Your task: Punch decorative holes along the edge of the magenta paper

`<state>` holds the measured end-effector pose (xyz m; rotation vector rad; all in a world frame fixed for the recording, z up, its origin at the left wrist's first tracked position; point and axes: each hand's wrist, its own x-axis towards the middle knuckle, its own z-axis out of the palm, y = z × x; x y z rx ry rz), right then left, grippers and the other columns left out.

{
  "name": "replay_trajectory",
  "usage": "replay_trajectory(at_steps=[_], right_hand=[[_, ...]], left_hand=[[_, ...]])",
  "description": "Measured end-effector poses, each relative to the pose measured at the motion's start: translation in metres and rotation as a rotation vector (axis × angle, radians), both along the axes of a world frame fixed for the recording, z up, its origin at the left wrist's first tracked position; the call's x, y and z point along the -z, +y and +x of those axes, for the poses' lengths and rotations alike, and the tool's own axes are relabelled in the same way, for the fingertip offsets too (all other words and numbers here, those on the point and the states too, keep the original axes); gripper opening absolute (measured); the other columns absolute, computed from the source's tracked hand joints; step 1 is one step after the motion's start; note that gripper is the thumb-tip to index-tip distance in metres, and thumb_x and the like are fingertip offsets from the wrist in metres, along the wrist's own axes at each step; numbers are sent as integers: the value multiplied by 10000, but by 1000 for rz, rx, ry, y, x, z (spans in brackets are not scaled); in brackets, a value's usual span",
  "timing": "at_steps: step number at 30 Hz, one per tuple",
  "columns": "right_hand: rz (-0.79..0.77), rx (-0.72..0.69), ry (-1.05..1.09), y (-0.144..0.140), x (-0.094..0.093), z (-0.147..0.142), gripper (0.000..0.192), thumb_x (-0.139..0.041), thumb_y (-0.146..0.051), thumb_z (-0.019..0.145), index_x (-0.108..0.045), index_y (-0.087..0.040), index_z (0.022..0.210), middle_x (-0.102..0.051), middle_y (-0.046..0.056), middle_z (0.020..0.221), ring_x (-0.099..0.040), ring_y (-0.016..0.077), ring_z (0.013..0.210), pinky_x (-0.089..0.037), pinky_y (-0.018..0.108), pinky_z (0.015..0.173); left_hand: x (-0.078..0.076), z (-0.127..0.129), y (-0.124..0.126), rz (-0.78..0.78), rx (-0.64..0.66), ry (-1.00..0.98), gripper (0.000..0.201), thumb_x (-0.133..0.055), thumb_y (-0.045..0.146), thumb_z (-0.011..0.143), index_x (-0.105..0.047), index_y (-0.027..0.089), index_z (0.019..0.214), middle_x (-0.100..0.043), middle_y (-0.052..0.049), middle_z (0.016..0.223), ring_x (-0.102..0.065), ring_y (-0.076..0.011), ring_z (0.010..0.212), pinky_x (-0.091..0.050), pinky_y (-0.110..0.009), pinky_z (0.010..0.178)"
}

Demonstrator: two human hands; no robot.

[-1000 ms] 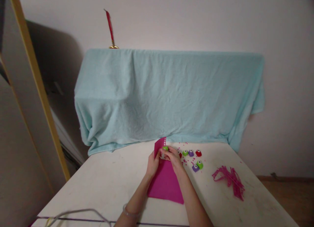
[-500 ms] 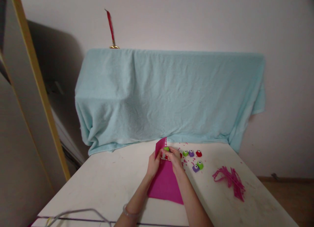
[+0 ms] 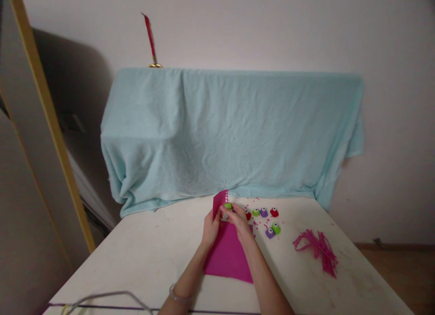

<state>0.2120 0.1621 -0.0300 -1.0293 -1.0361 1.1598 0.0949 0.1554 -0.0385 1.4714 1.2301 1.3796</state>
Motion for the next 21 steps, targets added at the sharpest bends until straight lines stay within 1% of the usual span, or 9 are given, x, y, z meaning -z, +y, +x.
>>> replay_trajectory(at_steps=[2,5,10,15,18,21], right_hand=[[23,7,-17,-1,-2,0,345,-716,-484,647,-622,-166,746,-527,-26,624,-376,88,517,-273,212,454],[27,8,-11,-4,-7,0,356,-712,-499,648,-618,-172,753,-509,-31,617,-385,90,514,-271,215,457],[26,-6,26,-6,-10,-1,336,-720,-481,650,-590,-181,730,-495,-47,602,-366,83,495,-261,215,453],[16,-11,33,-7,-9,-1,310,-716,-452,671,-588,-179,741,-495,-46,620,-367,80,501,-273,208,457],[13,-19,24,-7,-10,0,292,-709,-439,687,-589,-179,743,-488,-47,616,-375,81,509,-272,204,455],[13,-28,21,-7,-12,0,289,-708,-437,687,-593,-178,740,-480,-49,596,-372,82,504,-260,202,445]], left_hand=[[0,0,0,-4,2,-6,467,-441,527,848,-651,110,828,-635,-49,648,-552,-178,598,-419,-262,602],[-2,0,-1,-3,15,-5,468,-438,525,856,-647,107,841,-640,-50,673,-544,-169,594,-414,-253,595],[-5,0,-3,37,23,-1,440,-437,495,871,-644,107,893,-667,-73,783,-571,-183,685,-430,-262,650],[-6,0,-4,13,29,-2,448,-439,498,872,-647,105,931,-675,-80,798,-583,-193,706,-441,-268,665],[-6,0,-3,36,20,7,448,-434,494,878,-649,105,934,-683,-90,863,-594,-202,768,-442,-278,716],[-5,1,-3,50,26,31,450,-412,485,894,-649,104,927,-684,-85,856,-593,-201,768,-436,-279,719]])
